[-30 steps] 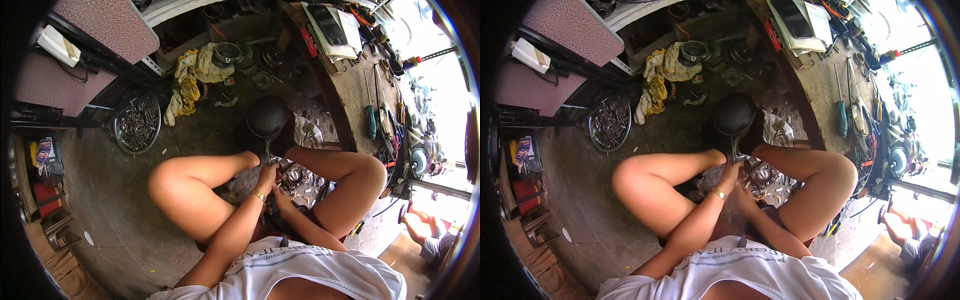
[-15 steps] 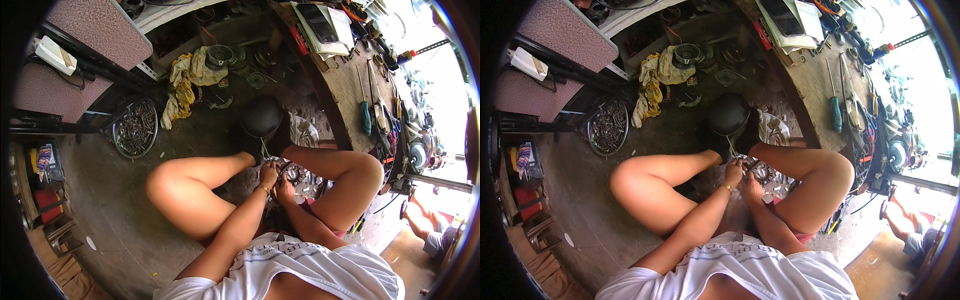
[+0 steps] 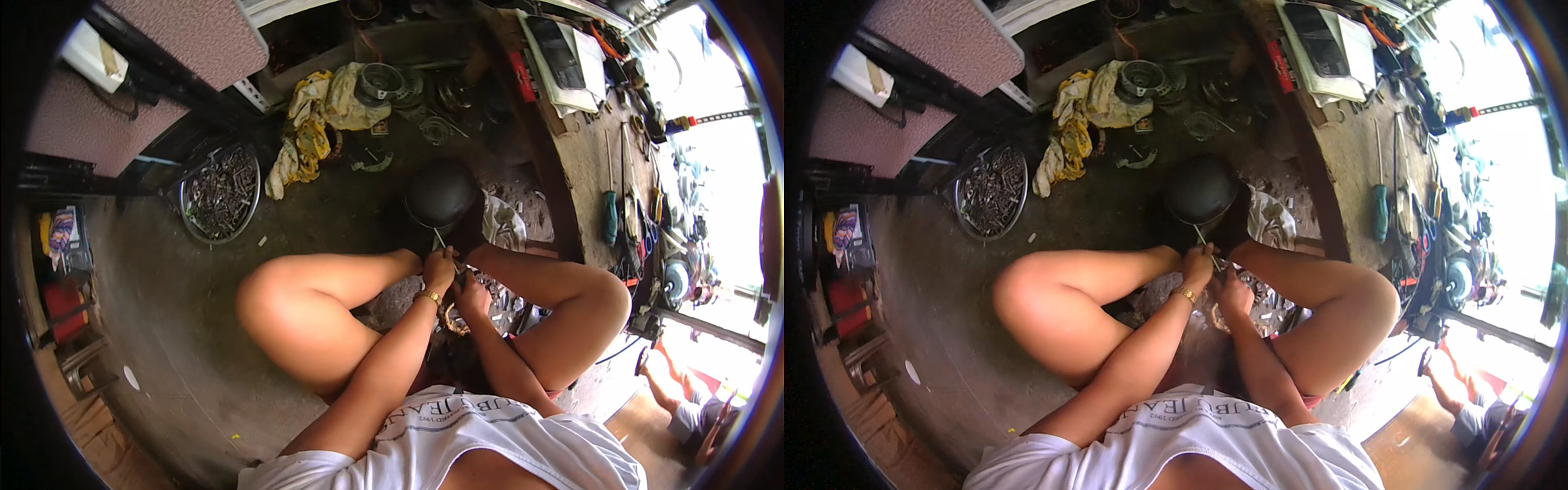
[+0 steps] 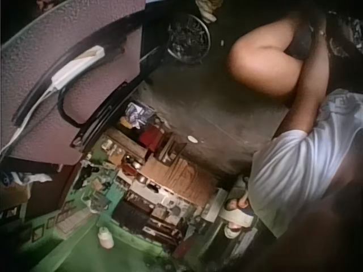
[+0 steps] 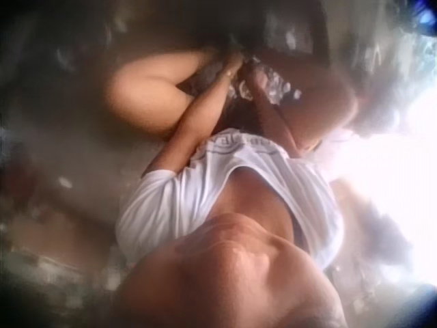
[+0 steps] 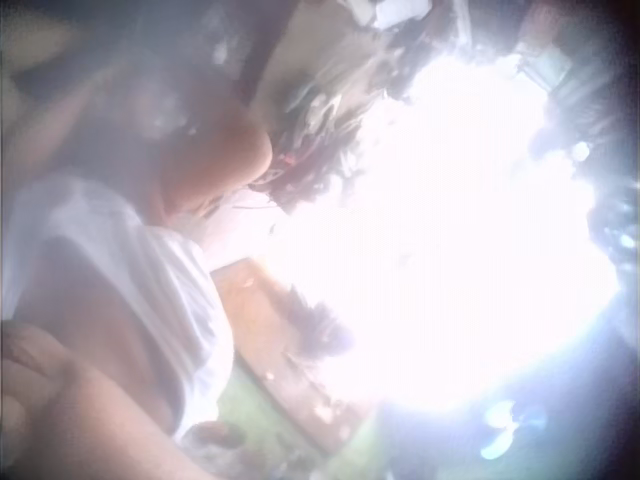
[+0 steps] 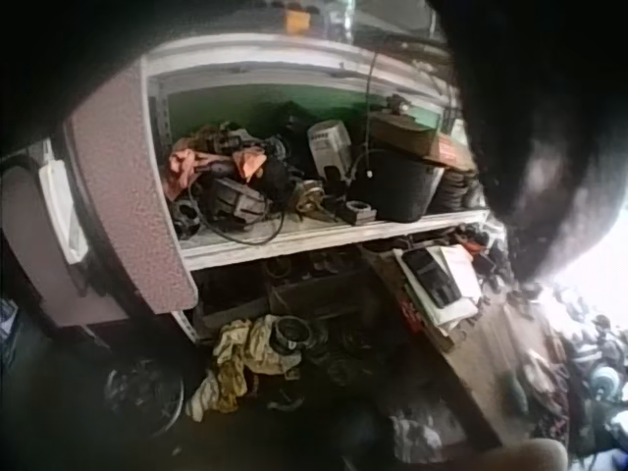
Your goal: The person wipes and manipulates a motorcycle engine stator assembly by hand and with a screwdriver. They rotate the part, clean the coils with a cloth, and use a screwdriver to probe the housing while sitting on the floor of a workshop.
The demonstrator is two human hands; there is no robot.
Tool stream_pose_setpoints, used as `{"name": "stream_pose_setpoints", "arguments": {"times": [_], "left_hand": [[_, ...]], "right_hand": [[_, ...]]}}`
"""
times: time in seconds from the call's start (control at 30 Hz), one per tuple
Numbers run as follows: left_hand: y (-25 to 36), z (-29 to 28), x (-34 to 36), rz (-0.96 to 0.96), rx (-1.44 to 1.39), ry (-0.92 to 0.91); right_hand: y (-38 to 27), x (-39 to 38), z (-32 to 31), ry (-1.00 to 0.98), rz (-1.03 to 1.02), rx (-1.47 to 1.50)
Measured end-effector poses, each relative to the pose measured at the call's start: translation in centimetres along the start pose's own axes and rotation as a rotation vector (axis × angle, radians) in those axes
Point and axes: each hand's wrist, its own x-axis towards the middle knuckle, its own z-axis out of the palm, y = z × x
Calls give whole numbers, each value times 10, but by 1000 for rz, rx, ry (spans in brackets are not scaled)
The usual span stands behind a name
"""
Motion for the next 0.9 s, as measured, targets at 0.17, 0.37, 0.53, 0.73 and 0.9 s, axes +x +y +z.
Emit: {"name": "stream_pose_setpoints", "arguments": {"times": [0.17,0.37,0.53,0.73,0.9], "left_hand": [[-34,28,-19,55,11,154],[-42,20,-8,-354,-1174,-193],[-27,18,-21,-252,-1168,-286],[-11,5,-27,-203,-759,-182],[11,0,-31,-237,-562,-122]], "right_hand": [[4,6,-2,-99,-30,35],[-5,-5,-27,-74,-79,199],[-14,-19,-35,-152,-88,326],[2,-12,-17,-330,-18,436],[-9,-21,-26,-366,35,915]]}}
